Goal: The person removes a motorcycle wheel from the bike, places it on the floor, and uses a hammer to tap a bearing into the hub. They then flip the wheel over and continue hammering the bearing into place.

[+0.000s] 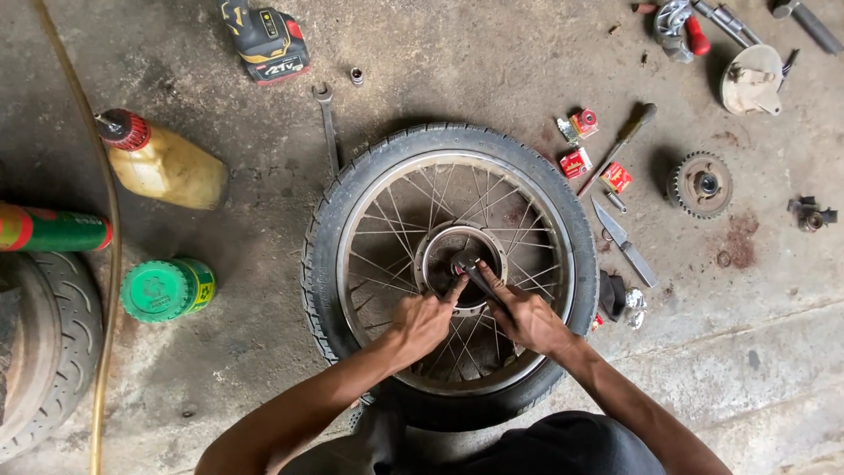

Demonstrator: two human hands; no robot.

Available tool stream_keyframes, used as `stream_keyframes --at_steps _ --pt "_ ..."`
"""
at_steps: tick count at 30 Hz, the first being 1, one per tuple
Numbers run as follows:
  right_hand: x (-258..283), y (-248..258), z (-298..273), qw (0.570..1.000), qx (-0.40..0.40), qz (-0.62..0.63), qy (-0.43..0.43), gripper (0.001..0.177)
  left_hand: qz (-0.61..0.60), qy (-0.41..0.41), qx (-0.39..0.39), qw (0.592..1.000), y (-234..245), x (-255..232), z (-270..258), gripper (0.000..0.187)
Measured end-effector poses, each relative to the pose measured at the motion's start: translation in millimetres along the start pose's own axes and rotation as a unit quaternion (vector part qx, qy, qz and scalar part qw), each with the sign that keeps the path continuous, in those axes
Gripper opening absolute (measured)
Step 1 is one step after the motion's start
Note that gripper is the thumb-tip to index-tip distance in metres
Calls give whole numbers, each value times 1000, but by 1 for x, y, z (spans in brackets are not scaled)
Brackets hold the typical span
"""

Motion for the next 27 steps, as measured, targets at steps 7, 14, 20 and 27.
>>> stream_keyframes --at_steps 7,14,20,27 --pt "-33 -14 0 1000 19 15 4 76 1 9 9 1000 0 -1 -3 61" --pt "-40 -4 -6 997 -13 73 -6 75 -2 9 15 1000 -7 -2 2 62" --pt "-48 -8 -9 997 -9 69 -17 71 -11 13 9 1000 7 -3 0 61" --pt "-50 -13 -31 995 -26 82 -49 73 -219 43 5 975 92 -10 -31 57"
Point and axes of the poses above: each hand's wrist, its own z-axis towards the middle knuckle, its own y-axis out of the back of the hand, x = y × z, the point moved 5 cm from there along z, towards the middle knuckle, and after that the axes turned 5 degrees about z, right-handed, at the moved point
